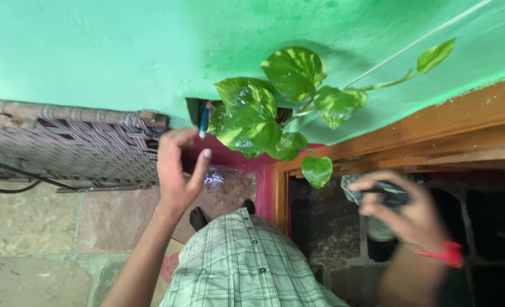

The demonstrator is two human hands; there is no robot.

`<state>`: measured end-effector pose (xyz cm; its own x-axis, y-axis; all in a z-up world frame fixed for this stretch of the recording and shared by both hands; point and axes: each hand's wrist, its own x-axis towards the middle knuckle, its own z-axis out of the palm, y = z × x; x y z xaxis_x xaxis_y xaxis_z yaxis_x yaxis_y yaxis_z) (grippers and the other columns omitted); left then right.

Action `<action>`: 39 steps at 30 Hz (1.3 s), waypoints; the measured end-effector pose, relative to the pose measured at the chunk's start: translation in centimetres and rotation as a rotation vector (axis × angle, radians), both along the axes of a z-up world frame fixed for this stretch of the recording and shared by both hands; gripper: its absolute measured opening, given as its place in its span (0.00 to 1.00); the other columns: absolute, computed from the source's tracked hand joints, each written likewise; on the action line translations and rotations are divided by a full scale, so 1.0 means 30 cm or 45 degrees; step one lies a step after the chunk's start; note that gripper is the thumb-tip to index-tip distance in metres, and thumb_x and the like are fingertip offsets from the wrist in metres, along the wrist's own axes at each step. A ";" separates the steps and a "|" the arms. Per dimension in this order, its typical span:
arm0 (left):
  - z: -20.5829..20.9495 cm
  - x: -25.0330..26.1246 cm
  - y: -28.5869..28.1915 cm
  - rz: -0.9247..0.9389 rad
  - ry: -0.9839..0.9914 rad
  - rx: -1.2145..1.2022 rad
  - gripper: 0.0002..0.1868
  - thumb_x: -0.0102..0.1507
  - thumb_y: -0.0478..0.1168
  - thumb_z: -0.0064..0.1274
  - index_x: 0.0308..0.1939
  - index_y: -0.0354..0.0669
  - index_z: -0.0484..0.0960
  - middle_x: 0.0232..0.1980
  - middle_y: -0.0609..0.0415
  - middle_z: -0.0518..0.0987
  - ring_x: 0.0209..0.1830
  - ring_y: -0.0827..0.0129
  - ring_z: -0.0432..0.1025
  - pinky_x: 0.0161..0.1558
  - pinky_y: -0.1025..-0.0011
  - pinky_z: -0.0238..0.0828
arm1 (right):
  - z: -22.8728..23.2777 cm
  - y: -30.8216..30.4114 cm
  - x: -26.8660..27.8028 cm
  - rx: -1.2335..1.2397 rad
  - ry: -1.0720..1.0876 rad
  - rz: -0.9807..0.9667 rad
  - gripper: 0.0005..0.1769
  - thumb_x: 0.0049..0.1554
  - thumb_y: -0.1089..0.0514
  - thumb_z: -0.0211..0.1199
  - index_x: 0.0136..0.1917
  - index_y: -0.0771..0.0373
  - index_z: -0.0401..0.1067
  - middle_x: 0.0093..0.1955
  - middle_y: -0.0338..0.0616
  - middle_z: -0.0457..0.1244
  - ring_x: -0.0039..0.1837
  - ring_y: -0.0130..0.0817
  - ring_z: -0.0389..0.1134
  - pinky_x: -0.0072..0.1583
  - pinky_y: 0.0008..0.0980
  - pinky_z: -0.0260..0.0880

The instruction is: The person waters and mists the leaves of a houseplant using a spray bottle.

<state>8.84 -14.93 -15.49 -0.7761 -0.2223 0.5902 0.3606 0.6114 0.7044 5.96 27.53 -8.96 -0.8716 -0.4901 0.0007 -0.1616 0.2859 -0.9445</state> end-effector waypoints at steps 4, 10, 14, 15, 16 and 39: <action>0.193 -0.033 0.062 -0.086 0.416 -0.390 0.18 0.63 0.33 0.59 0.56 0.37 0.77 0.60 0.43 0.75 0.59 0.50 0.72 0.62 0.55 0.70 | 0.350 0.002 -0.052 0.274 0.102 0.061 0.20 0.53 0.63 0.68 0.59 0.67 0.73 0.63 0.54 0.71 0.48 0.30 0.74 0.54 0.34 0.76; 0.248 -0.045 0.120 -0.077 0.490 -0.705 0.17 0.68 0.35 0.54 0.62 0.44 0.82 0.67 0.52 0.77 0.66 0.60 0.72 0.66 0.58 0.70 | 0.472 0.056 -0.245 0.774 0.292 0.366 0.25 0.47 0.54 0.74 0.56 0.61 0.72 0.47 0.42 0.69 0.52 0.32 0.73 0.58 0.37 0.74; 0.217 -0.034 0.126 -0.084 0.457 -0.704 0.18 0.67 0.33 0.53 0.62 0.43 0.82 0.67 0.54 0.78 0.67 0.61 0.72 0.67 0.60 0.69 | 0.478 0.181 -0.344 0.958 0.303 0.359 0.27 0.43 0.50 0.77 0.54 0.60 0.72 0.46 0.41 0.68 0.49 0.32 0.72 0.55 0.36 0.74; 0.212 -0.032 0.126 -0.082 0.453 -0.703 0.19 0.67 0.33 0.53 0.62 0.43 0.82 0.67 0.54 0.78 0.67 0.61 0.72 0.67 0.59 0.69 | 0.490 0.198 -0.357 0.996 0.313 0.353 0.28 0.42 0.49 0.77 0.53 0.59 0.72 0.45 0.41 0.68 0.49 0.32 0.72 0.54 0.36 0.74; 0.209 -0.029 0.126 -0.081 0.449 -0.701 0.19 0.66 0.32 0.53 0.62 0.43 0.82 0.67 0.54 0.78 0.67 0.61 0.72 0.67 0.59 0.69 | 0.505 0.221 -0.373 1.037 0.329 0.348 0.28 0.41 0.48 0.78 0.53 0.59 0.72 0.45 0.41 0.67 0.48 0.32 0.72 0.54 0.36 0.74; 0.194 -0.020 0.115 -0.157 0.341 -0.681 0.26 0.68 0.32 0.52 0.71 0.50 0.76 0.75 0.52 0.69 0.76 0.59 0.63 0.76 0.50 0.56 | 0.620 -0.105 -0.232 0.865 0.727 0.164 0.25 0.48 0.48 0.70 0.54 0.62 0.68 0.54 0.44 0.69 0.33 0.27 0.69 0.41 0.30 0.71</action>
<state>8.25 -11.47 -9.66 -0.5864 0.2409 0.7734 0.5733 0.7979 0.1862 -0.99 24.37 9.63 -0.7656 -0.6368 0.0915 -0.6244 0.7014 -0.3437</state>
